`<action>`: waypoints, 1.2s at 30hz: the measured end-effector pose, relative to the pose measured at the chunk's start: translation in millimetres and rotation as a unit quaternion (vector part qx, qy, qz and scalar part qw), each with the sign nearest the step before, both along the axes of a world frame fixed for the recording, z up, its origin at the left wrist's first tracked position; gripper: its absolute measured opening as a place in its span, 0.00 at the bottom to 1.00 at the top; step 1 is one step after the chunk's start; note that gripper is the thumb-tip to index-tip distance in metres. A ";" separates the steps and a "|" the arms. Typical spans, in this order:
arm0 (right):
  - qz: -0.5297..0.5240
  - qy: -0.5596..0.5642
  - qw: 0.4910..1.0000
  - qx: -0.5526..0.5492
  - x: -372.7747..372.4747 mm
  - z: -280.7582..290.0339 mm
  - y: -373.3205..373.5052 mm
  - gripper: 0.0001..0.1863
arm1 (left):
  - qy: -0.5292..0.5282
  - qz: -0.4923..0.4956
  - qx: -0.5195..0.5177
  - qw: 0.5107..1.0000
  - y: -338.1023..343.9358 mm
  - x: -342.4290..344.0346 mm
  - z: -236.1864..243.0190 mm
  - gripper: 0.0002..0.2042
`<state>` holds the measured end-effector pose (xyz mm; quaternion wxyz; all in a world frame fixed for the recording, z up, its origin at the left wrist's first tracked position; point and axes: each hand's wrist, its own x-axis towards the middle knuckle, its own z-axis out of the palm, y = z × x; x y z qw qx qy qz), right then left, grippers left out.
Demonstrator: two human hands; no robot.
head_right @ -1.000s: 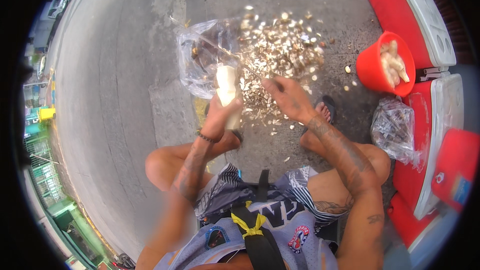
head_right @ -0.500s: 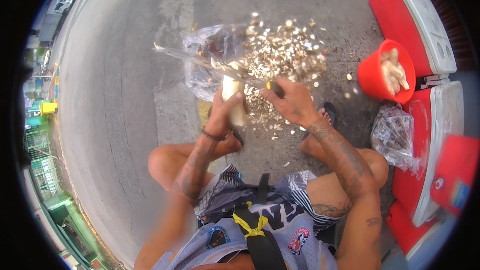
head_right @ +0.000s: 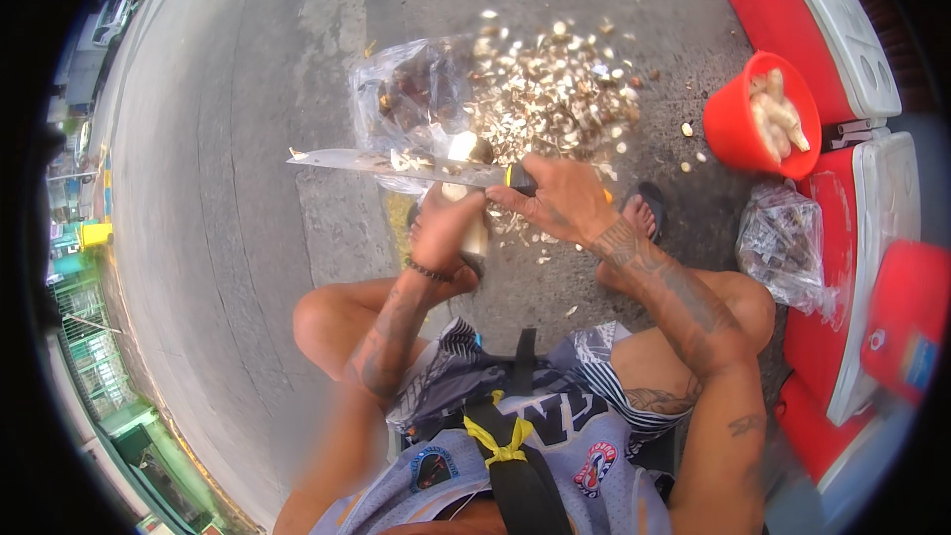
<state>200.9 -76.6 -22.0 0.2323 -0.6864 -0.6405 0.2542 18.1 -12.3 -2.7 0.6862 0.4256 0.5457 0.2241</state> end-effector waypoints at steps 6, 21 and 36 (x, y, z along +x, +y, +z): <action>-0.005 0.019 0.999 -0.039 -2.3 -15.7 -4.3 0.41 | -0.035 0.000 -0.023 0.999 -3.5 -1.9 -4.4 0.17; -0.096 0.059 0.985 -0.130 -11.9 -20.9 -5.8 0.40 | -0.059 0.022 -0.055 0.996 3.8 -5.1 -23.8 0.18; -0.007 0.037 0.995 -0.089 -4.1 -11.3 -6.5 0.42 | 0.035 -0.009 -0.005 0.999 -2.2 -2.3 -10.6 0.19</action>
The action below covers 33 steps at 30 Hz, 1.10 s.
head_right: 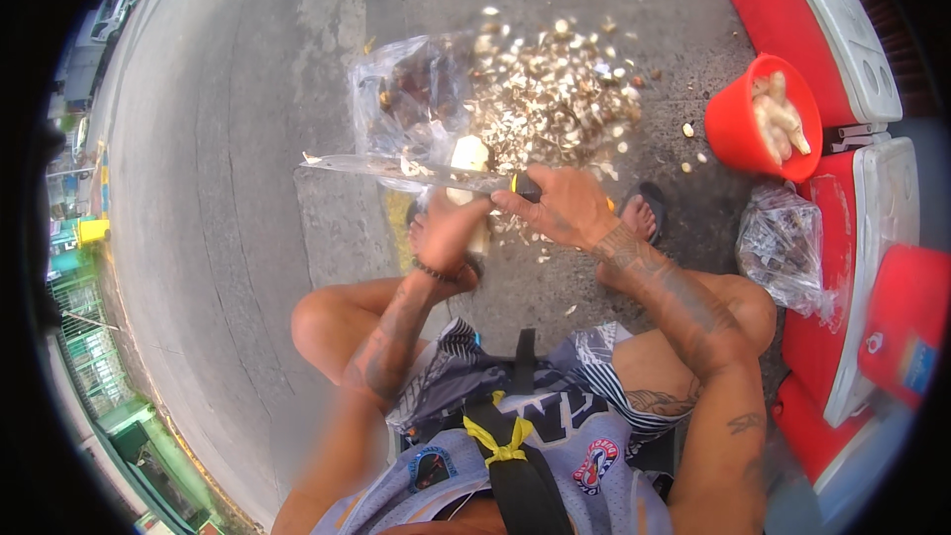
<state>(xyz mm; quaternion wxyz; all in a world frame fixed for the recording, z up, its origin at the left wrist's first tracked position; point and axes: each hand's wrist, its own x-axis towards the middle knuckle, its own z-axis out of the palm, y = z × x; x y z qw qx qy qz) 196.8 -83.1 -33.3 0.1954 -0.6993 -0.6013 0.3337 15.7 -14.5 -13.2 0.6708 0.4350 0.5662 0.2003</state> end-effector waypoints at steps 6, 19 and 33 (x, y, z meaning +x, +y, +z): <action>-0.033 -0.071 0.997 -0.028 8.6 -9.1 -0.6 0.40 | 0.018 -0.032 0.033 0.999 -1.9 -1.1 -10.2 0.21; -0.059 0.019 0.997 0.056 -2.9 -3.8 0.5 0.39 | -0.103 0.016 0.001 0.995 3.8 -4.9 -4.9 0.21; -0.086 -0.009 0.996 -0.038 9.4 -26.8 -4.9 0.43 | -0.140 0.055 -0.014 0.989 -2.6 -1.3 -10.6 0.21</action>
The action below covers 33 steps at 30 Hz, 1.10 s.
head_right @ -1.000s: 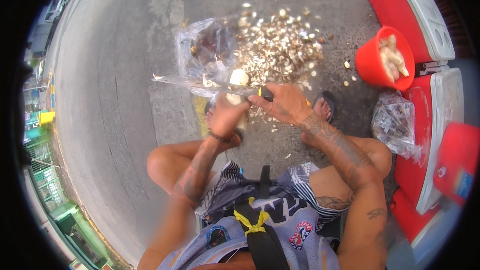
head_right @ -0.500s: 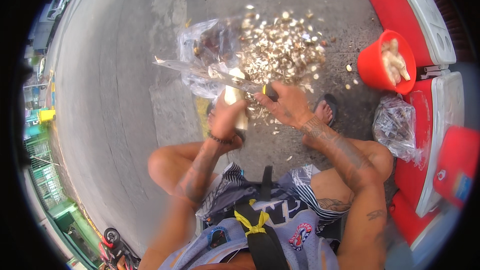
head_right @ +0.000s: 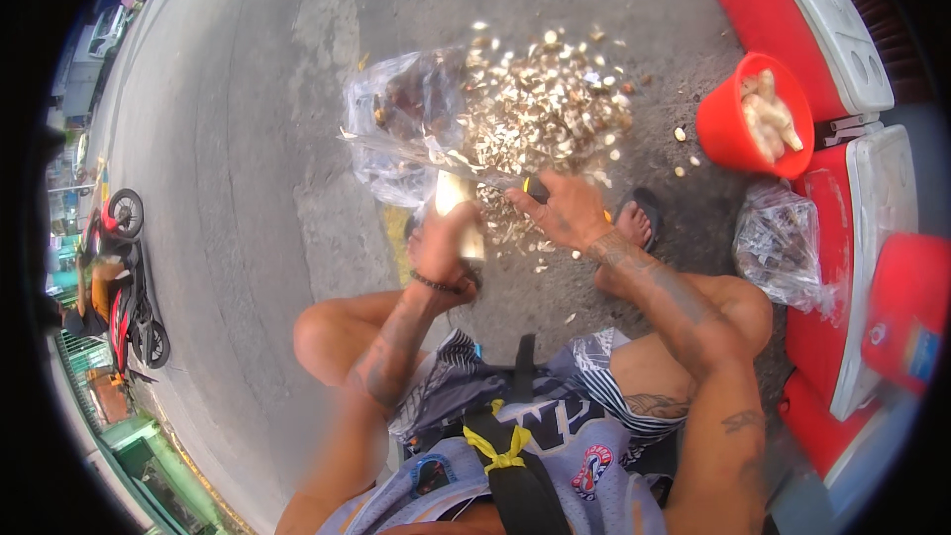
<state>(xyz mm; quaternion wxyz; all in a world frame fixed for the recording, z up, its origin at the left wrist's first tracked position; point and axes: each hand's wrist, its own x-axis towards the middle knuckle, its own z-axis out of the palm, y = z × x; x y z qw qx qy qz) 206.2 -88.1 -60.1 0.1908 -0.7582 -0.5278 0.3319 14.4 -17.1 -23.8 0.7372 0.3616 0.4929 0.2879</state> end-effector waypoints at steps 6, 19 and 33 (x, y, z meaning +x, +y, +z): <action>-0.001 0.032 0.999 -0.035 -0.5 -10.9 -3.5 0.43 | 0.016 0.004 -0.022 1.000 1.8 -3.2 -9.7 0.21; -0.080 0.073 0.990 -0.095 17.0 -8.5 -0.2 0.46 | -0.031 -0.048 0.009 0.998 -5.3 -1.2 6.5 0.27; -0.058 0.151 0.985 0.055 -1.5 24.7 7.1 0.36 | -0.053 -0.017 0.074 0.996 -0.6 -2.2 1.0 0.32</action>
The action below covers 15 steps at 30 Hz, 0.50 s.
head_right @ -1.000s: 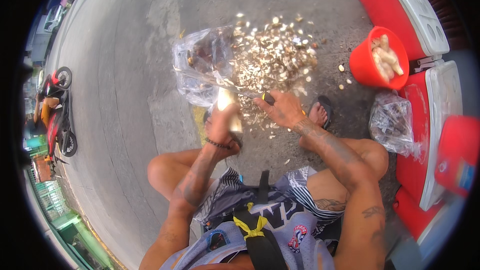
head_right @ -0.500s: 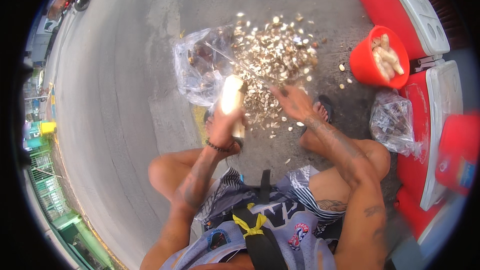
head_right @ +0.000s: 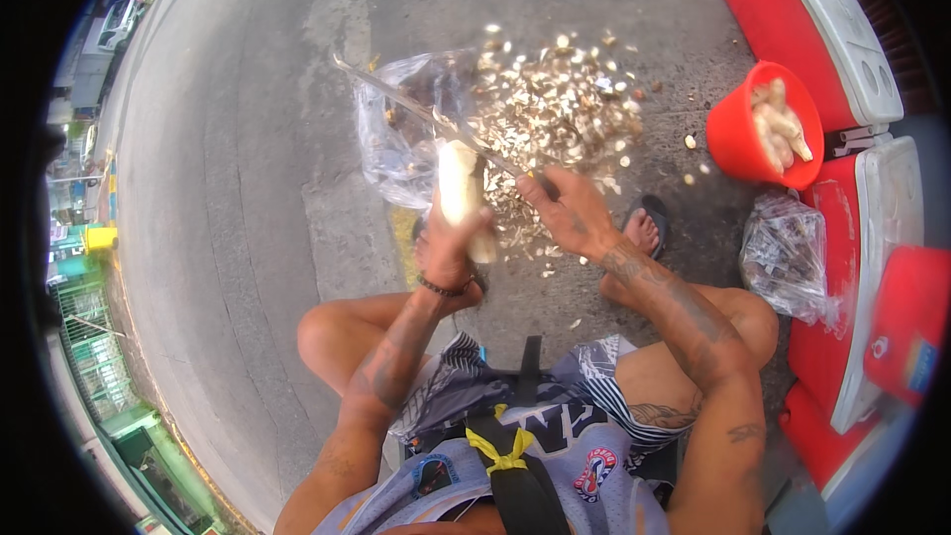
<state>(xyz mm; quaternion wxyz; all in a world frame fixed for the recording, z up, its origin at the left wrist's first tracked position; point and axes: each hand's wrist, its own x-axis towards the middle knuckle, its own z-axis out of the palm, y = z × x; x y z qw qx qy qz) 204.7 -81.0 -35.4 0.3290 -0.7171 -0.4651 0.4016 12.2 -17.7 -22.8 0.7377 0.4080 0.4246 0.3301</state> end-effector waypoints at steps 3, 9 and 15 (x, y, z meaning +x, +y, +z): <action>-0.014 0.024 0.999 0.024 -3.3 0.2 -1.2 0.35 | -0.116 0.025 -0.189 0.975 2.9 -6.5 12.4 0.25; 0.063 -0.048 0.997 0.018 -3.2 5.7 -4.0 0.30 | -0.139 0.083 -0.193 0.968 8.0 -5.1 16.5 0.20; 0.097 -0.130 0.985 0.053 -7.0 0.0 -1.2 0.39 | -0.098 0.070 -0.215 0.969 2.0 -6.0 4.7 0.19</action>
